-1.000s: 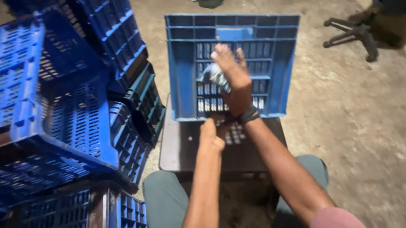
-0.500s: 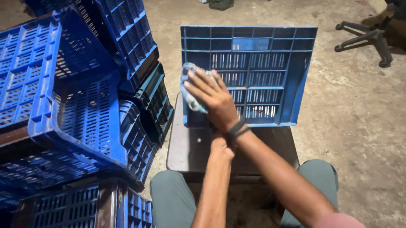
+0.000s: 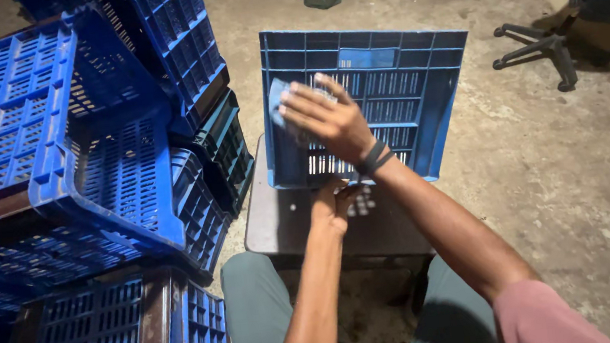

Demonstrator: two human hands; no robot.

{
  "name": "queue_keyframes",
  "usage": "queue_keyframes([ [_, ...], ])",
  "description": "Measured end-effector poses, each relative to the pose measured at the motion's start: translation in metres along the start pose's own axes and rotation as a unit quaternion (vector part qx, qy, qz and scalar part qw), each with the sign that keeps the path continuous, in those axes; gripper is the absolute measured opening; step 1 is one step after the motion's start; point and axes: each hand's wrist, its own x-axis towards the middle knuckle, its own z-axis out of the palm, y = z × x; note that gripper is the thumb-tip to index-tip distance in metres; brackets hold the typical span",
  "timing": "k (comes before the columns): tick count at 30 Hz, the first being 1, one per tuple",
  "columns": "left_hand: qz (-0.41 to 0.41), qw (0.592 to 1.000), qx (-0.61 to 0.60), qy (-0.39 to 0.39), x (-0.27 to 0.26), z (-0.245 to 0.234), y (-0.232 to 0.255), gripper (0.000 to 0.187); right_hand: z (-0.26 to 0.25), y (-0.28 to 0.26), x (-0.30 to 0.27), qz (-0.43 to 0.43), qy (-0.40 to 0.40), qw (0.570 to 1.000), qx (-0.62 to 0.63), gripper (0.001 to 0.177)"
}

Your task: The person wipes the top and sides of a blue plastic crate with a cloth, then flips it to wipe the interior. The crate is handled one at a time and remains on a small stool during the task.

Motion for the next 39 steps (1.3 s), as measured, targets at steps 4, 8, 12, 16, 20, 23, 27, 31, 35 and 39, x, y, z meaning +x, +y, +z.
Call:
queue_keyframes([
  [4, -0.014, 1.0, -0.016, -0.018, 0.004, 0.0, 0.001, 0.014, 0.003, -0.005, 0.007, 0.075, 0.027, 0.997, 0.019, 0.031],
  [8, 0.026, 0.999, -0.004, -0.036, -0.029, 0.034, 0.015, 0.037, 0.013, -0.044, -0.014, 0.067, -0.03, 0.993, 0.09, 0.031],
  [12, 0.021, 0.982, -0.107, -0.154, -0.064, 0.052, 0.022, 0.044, 0.012, -0.06, -0.046, 0.015, -0.106, 0.99, 0.096, 0.035],
  [16, 0.03, 0.996, 0.052, -0.06, -0.058, 0.04, 0.014, 0.036, 0.003, -0.034, -0.045, -0.08, -0.102, 0.99, 0.047, 0.036],
  [20, 0.035, 0.999, 0.024, 0.008, -0.031, 0.025, 0.007, 0.009, -0.01, 0.019, -0.006, -0.028, -0.03, 0.999, -0.029, 0.024],
  [23, 0.028, 0.998, 0.025, 0.043, -0.021, 0.017, 0.005, 0.012, -0.014, 0.039, 0.007, 0.046, 0.021, 0.998, -0.043, 0.026],
  [27, 0.028, 0.999, 0.019, -0.003, -0.012, 0.022, 0.008, 0.011, 0.008, 0.012, 0.0, 0.089, 0.036, 0.995, 0.025, 0.034],
  [31, 0.003, 0.996, -0.015, -0.085, -0.02, 0.022, 0.022, 0.037, 0.019, -0.038, -0.026, 0.096, -0.045, 0.991, 0.078, 0.03],
  [35, 0.02, 0.992, 0.046, -0.119, -0.035, 0.018, 0.026, 0.051, 0.012, -0.05, -0.044, 0.038, -0.166, 0.977, 0.13, 0.039],
  [39, 0.028, 0.997, 0.065, -0.034, -0.037, 0.028, 0.018, 0.038, 0.004, -0.021, -0.045, -0.045, -0.146, 0.982, 0.113, 0.039],
])
